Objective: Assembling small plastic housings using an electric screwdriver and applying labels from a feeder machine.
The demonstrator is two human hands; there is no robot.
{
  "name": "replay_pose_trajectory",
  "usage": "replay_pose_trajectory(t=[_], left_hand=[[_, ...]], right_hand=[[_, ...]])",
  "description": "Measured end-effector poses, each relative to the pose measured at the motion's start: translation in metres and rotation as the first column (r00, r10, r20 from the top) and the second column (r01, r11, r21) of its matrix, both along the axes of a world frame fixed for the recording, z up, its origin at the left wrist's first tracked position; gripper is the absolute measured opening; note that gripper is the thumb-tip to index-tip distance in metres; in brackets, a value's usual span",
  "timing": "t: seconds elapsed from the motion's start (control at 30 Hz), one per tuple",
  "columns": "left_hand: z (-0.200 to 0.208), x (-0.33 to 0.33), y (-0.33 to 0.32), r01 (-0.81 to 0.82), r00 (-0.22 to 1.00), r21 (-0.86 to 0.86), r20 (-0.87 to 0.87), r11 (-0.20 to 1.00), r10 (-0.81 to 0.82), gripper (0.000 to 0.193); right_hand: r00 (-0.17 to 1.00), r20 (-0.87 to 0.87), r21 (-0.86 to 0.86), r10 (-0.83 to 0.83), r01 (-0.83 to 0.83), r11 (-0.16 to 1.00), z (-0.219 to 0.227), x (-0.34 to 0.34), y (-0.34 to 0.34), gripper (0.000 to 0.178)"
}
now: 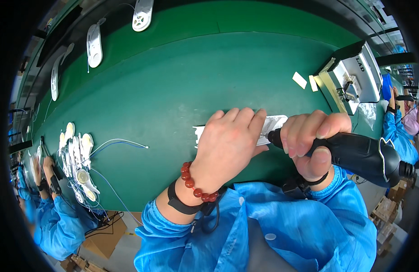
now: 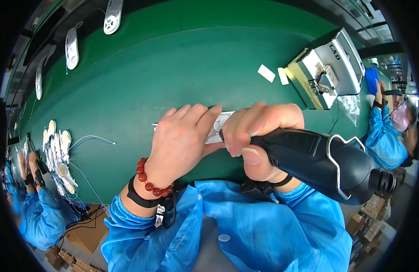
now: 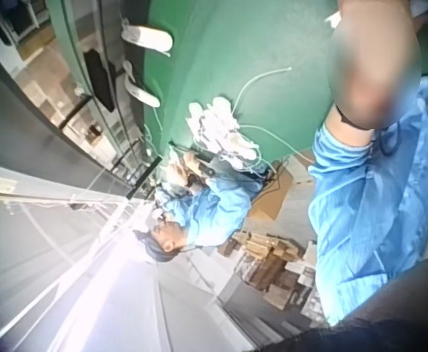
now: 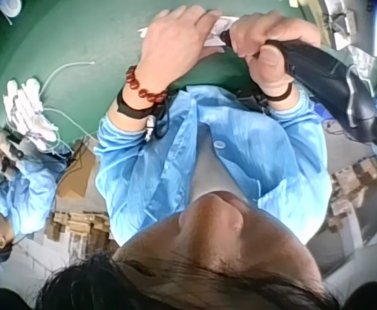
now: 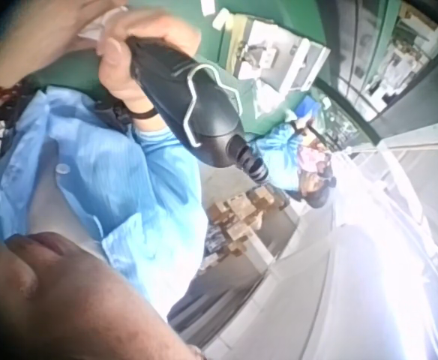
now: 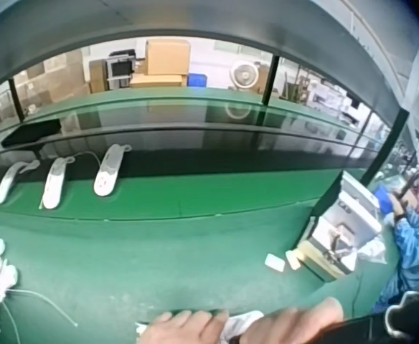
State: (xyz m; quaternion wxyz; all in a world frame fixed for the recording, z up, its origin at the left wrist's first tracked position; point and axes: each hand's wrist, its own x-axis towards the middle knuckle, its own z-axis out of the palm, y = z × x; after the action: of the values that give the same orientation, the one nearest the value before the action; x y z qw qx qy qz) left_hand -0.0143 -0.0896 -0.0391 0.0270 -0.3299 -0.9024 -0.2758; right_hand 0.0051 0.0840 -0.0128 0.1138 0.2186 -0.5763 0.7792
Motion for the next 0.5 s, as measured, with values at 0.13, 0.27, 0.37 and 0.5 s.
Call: replay_pose_trajectory(t=[0.13,0.27,0.37,0.5], left_hand=[[0.001,-0.002,0.001,0.001,1.0,0.007,0.003,1.0,-0.001,0.065],[0.002,-0.003,0.002,0.005,1.0,0.012,-0.004,1.0,-0.005,0.066],[0.001,-0.003,0.002,0.009,1.0,0.006,-0.016,1.0,-0.009,0.067],[0.003,-0.001,0.002,0.007,1.0,0.007,-0.008,1.0,-0.007,0.068]], right_hand=[[0.999,-0.029,0.032,-0.026,0.027,0.999,-0.001,0.0,-0.001,0.04],[0.996,0.067,0.011,-0.06,0.06,0.998,0.005,-0.004,0.002,0.041],[1.0,0.005,-0.106,0.002,-0.001,0.994,0.001,-0.006,0.019,0.036],[0.999,-0.007,-0.106,-0.04,0.039,0.994,0.014,0.004,0.045,0.037]])
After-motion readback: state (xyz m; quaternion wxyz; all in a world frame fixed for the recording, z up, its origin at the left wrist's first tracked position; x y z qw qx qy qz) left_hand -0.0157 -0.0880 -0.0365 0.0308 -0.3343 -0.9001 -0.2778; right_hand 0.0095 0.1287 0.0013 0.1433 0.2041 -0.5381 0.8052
